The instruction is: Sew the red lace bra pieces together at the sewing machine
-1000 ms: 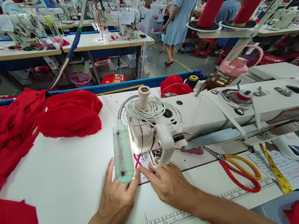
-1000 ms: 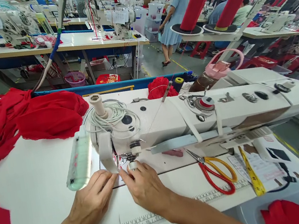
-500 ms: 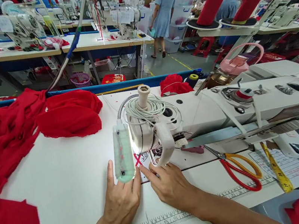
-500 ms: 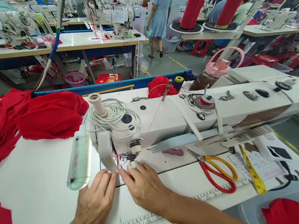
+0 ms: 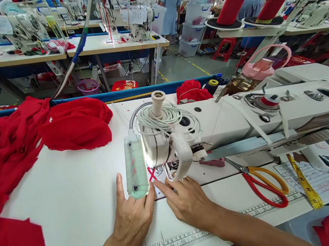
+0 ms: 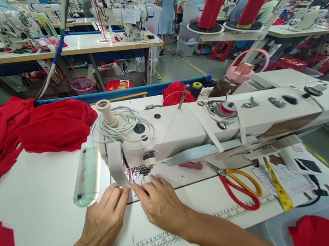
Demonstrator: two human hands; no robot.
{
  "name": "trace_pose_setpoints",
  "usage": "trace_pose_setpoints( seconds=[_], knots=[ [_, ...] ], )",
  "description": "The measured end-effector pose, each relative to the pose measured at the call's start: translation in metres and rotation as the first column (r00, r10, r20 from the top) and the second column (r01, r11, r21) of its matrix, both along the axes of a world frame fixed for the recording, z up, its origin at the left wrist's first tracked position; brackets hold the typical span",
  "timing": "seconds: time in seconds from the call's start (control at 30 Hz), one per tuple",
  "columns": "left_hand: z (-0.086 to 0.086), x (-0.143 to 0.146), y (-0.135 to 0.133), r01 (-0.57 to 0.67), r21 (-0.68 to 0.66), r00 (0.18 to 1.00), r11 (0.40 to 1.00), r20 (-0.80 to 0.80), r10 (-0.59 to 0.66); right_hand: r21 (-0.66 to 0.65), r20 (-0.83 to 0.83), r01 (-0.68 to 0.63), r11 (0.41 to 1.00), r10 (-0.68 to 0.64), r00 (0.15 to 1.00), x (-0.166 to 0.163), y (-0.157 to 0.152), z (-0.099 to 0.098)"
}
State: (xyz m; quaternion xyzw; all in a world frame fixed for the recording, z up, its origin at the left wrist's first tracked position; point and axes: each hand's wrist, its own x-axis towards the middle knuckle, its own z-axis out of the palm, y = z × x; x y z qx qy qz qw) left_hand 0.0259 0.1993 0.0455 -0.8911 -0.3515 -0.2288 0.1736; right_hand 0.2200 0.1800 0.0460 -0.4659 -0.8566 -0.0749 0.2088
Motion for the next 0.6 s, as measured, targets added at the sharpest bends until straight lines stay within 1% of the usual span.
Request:
trace_pose_setpoints(
  seconds=[0.3, 0.43, 0.6],
  knots=[
    [0.0026, -0.0016, 0.0022, 0.038, -0.053, 0.999, 0.998, 0.037, -0.036, -0.043, -0.013, -0.005, 0.999, 0.004, 1.0, -0.001, -0.0007, 0.0002],
    [0.0041, -0.0034, 0.0028, 0.053, -0.094, 0.998, 0.994, 0.039, -0.049, -0.042, -0.018, -0.004, 0.999, 0.003, 1.0, -0.0013, -0.0011, -0.0017],
    [0.0013, -0.005, 0.0035, 0.021, -0.155, 0.999, 0.988, 0.042, -0.015, -0.044, -0.003, -0.001, 0.999, 0.0, 1.0, -0.0012, -0.0017, -0.0023]
  ],
)
